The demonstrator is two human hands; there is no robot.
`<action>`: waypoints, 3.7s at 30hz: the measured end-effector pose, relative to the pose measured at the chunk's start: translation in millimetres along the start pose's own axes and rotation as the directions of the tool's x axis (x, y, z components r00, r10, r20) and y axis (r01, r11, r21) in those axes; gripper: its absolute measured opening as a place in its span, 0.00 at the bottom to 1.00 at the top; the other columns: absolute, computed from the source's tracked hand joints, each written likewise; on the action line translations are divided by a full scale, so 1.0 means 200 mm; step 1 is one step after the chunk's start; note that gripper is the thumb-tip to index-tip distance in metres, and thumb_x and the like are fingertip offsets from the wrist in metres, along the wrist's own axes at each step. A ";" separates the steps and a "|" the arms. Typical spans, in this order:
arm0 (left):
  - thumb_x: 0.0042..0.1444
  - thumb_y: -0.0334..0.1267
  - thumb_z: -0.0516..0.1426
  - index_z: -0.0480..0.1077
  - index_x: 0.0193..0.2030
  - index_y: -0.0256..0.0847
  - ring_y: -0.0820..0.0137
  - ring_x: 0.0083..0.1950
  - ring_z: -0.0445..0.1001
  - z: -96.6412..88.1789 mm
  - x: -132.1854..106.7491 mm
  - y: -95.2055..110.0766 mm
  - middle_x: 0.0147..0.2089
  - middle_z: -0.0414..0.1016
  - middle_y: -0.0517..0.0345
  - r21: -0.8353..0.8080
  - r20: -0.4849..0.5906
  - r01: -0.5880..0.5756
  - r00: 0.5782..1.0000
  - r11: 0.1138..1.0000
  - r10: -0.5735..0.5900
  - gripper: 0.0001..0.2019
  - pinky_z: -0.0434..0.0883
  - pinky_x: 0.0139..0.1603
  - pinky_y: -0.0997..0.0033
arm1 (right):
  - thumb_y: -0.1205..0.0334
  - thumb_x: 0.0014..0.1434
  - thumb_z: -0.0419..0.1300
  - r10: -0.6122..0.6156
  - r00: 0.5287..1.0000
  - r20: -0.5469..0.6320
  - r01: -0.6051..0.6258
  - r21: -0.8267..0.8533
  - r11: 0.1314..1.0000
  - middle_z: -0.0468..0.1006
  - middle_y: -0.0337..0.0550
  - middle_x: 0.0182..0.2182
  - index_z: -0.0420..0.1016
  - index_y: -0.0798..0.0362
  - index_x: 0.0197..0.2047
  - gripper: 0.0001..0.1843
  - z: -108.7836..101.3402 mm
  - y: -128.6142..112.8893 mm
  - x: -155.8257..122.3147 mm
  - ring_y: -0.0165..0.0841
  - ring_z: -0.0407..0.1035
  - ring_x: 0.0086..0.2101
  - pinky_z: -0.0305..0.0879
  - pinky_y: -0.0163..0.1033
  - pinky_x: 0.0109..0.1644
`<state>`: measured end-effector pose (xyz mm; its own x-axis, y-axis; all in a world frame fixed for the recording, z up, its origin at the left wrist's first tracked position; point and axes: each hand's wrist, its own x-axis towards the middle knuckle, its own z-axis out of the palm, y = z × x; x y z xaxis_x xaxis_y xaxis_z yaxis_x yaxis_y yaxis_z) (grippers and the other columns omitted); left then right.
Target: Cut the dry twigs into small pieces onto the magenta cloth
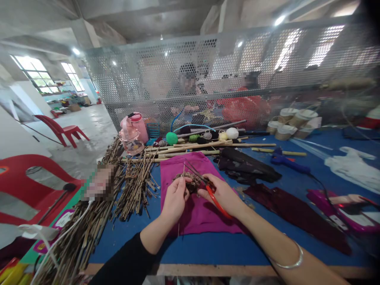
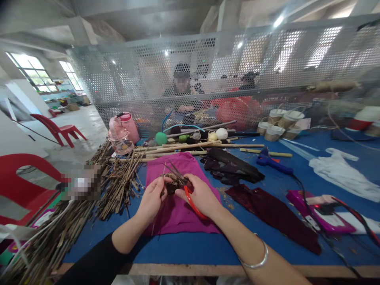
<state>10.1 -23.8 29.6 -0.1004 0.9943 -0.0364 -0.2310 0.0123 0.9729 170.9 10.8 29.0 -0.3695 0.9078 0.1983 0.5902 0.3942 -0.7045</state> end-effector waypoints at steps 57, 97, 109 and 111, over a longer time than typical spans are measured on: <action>0.52 0.42 0.54 0.62 0.42 0.36 0.77 0.15 0.64 0.04 -0.05 -0.04 0.16 0.66 0.64 0.123 0.190 0.027 0.981 0.992 -0.050 0.14 0.57 0.15 0.81 | 0.49 0.52 0.56 -0.039 0.995 0.097 0.037 0.026 0.999 0.74 0.39 0.23 0.72 0.53 0.41 0.18 -0.05 -0.06 -0.03 0.30 0.65 0.22 0.56 0.32 0.26; 0.52 0.44 0.54 0.68 0.40 0.35 0.80 0.17 0.59 0.01 -0.04 -0.04 0.24 0.64 0.62 0.205 0.220 -0.073 0.975 0.976 0.027 0.14 0.60 0.17 0.79 | 0.44 0.48 0.60 -0.160 0.986 0.050 0.166 -0.154 0.974 0.71 0.49 0.41 0.64 0.53 0.49 0.30 -0.03 -0.05 -0.05 0.39 0.67 0.39 0.62 0.39 0.40; 0.51 0.43 0.55 0.69 0.39 0.34 0.78 0.18 0.60 0.01 -0.03 -0.03 0.19 0.65 0.62 0.137 0.201 -0.074 0.978 0.988 0.045 0.14 0.58 0.19 0.80 | 0.45 0.52 0.56 -0.105 0.993 0.057 0.114 -0.199 0.973 0.75 0.41 0.27 0.69 0.50 0.43 0.21 -0.03 -0.08 -0.05 0.33 0.68 0.27 0.56 0.33 0.28; 0.50 0.43 0.57 0.69 0.39 0.34 0.78 0.20 0.63 0.01 -0.03 -0.03 0.22 0.68 0.59 0.116 0.181 -0.065 0.982 0.991 0.044 0.14 0.60 0.20 0.79 | 0.45 0.51 0.57 -0.118 0.992 0.038 0.123 -0.226 0.966 0.75 0.43 0.31 0.68 0.51 0.43 0.22 -0.03 -0.07 -0.05 0.34 0.68 0.29 0.57 0.34 0.30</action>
<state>14.2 -29.1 25.5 0.0666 0.9966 0.0480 -0.1104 -0.0405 0.9931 170.1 -3.2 40.9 -0.4632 0.8490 0.2543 0.6872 0.5252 -0.5018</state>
